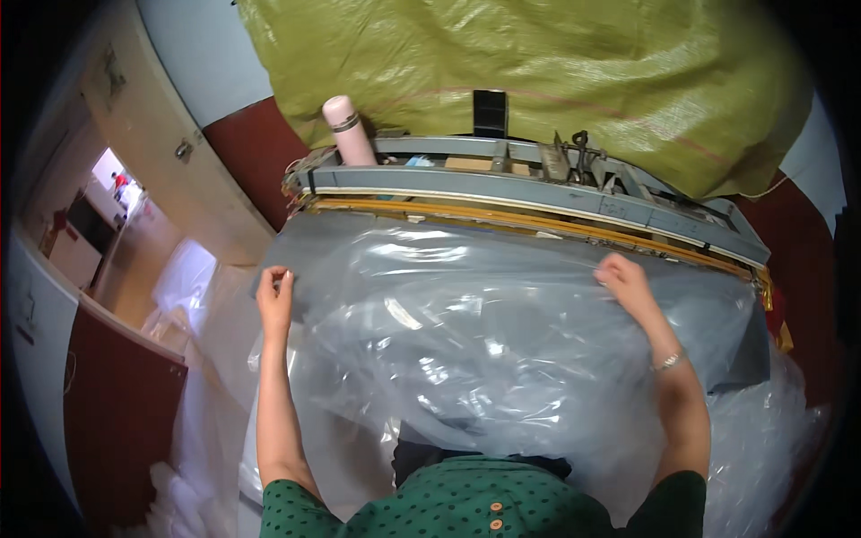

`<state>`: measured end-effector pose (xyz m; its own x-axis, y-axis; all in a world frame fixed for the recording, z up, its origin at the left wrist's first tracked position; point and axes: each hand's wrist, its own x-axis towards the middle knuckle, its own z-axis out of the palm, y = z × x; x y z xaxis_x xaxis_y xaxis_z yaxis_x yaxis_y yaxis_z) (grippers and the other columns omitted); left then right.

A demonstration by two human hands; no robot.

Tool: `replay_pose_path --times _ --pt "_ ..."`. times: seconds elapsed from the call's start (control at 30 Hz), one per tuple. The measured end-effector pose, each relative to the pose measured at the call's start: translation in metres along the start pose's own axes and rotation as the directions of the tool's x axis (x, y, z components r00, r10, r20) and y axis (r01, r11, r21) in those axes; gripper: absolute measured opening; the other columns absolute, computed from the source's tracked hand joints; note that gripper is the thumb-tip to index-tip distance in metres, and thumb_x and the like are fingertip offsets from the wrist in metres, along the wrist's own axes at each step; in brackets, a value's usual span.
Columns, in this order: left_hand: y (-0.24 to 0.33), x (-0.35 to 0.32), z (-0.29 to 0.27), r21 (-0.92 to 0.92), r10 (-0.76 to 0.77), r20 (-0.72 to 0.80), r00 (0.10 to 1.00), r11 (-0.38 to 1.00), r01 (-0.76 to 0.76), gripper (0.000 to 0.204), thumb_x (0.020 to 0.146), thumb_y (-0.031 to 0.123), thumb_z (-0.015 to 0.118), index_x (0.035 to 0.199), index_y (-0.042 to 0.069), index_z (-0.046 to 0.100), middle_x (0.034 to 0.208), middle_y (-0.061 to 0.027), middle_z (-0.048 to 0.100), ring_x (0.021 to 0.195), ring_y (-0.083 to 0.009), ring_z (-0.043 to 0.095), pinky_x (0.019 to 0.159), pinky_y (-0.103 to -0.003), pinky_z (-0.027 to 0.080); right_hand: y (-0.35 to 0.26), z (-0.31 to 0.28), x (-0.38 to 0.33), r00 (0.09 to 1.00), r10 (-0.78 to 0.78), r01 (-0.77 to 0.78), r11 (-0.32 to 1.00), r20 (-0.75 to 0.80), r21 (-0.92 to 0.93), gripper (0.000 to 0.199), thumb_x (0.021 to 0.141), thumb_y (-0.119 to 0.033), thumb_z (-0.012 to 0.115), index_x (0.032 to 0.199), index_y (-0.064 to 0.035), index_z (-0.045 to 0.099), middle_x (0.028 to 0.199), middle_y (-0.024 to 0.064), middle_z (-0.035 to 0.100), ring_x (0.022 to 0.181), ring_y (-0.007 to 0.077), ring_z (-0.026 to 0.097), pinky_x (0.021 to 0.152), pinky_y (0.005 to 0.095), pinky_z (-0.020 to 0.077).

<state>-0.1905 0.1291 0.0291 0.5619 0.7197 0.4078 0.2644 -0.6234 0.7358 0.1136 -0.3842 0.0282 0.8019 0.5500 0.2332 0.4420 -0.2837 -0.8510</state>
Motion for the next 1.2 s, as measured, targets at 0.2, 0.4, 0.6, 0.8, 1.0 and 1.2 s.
replay_pose_path --times 0.2,0.4,0.6,0.8,1.0,1.2 --pt "-0.028 -0.059 -0.012 -0.197 -0.11 -0.127 0.986 0.977 0.084 0.033 0.088 0.015 0.051 0.117 -0.001 0.049 0.116 -0.0137 0.053 0.109 -0.021 0.048 0.095 -0.031 0.035 0.045 -0.103 -0.093 0.985 0.089 -0.137 0.927 -0.151 -0.35 0.015 0.08 -0.009 0.059 0.069 -0.0021 0.051 0.054 -0.0042 0.038 0.052 0.0044 0.033 0.047 0.0226 0.0293" --pt "0.077 -0.184 0.046 -0.646 -0.373 0.225 0.9 0.634 0.425 0.046 0.088 0.026 0.056 0.122 0.007 0.033 0.119 -0.0069 0.045 0.108 -0.0157 0.044 0.091 -0.031 0.035 0.032 -0.123 -0.13 0.948 0.182 -0.262 0.912 -0.26 -0.317 0.017 0.079 -0.006 0.06 0.067 -0.0011 0.048 0.054 -0.004 0.035 0.052 0.0048 0.031 0.046 0.0229 0.027" --pt "0.098 -0.198 0.082 -0.541 -0.459 0.695 0.554 0.173 0.823 0.018 0.087 0.014 0.048 0.07 0.01 0.048 0.057 0.0008 0.046 0.046 -0.0109 0.043 0.042 -0.023 0.037 0.04 -0.122 -0.128 0.957 0.138 -0.225 0.909 -0.255 -0.352 0.016 0.077 -0.005 0.06 0.067 -0.0013 0.048 0.052 -0.0031 0.035 0.051 0.005 0.03 0.045 0.024 0.0262" --pt "-0.029 -0.019 0.029 -0.443 -0.464 -0.023 0.886 0.799 0.407 0.006 0.088 0.01 0.047 0.085 0.007 0.051 0.076 0.0 0.052 0.062 -0.011 0.05 0.054 -0.026 0.044 0.049 -0.143 -0.141 0.931 0.242 -0.31 0.92 -0.275 -0.239 0.016 0.076 -0.005 0.06 0.066 -0.0013 0.048 0.052 -0.004 0.035 0.05 0.0042 0.03 0.045 0.024 0.0253" --pt "0.073 0.005 0.077 0.458 0.668 -0.079 0.74 0.683 -0.568 0.023 0.072 0.001 0.06 0.094 0.003 0.053 0.094 -0.0129 0.056 0.091 -0.0332 0.051 0.077 -0.039 0.044 0.041 -0.146 -0.153 0.924 0.268 -0.343 0.895 -0.271 -0.286 0.016 0.076 -0.005 0.06 0.065 -0.002 0.048 0.052 -0.0057 0.034 0.051 0.0034 0.029 0.045 0.0231 0.024" --pt "0.049 -0.006 0.127 0.3 0.336 0.589 0.735 0.753 -0.585 0.059 0.082 0.033 0.055 0.13 0.002 0.037 0.139 -0.0148 0.03 0.13 -0.0336 0.023 0.1 -0.053 0.021 0.051 -0.176 -0.182 0.925 0.295 -0.364 0.868 -0.239 -0.339 0.017 0.073 -0.002 0.06 0.063 -0.0016 0.047 0.052 -0.0052 0.037 0.05 0.003 0.03 0.045 0.0227 0.0247"
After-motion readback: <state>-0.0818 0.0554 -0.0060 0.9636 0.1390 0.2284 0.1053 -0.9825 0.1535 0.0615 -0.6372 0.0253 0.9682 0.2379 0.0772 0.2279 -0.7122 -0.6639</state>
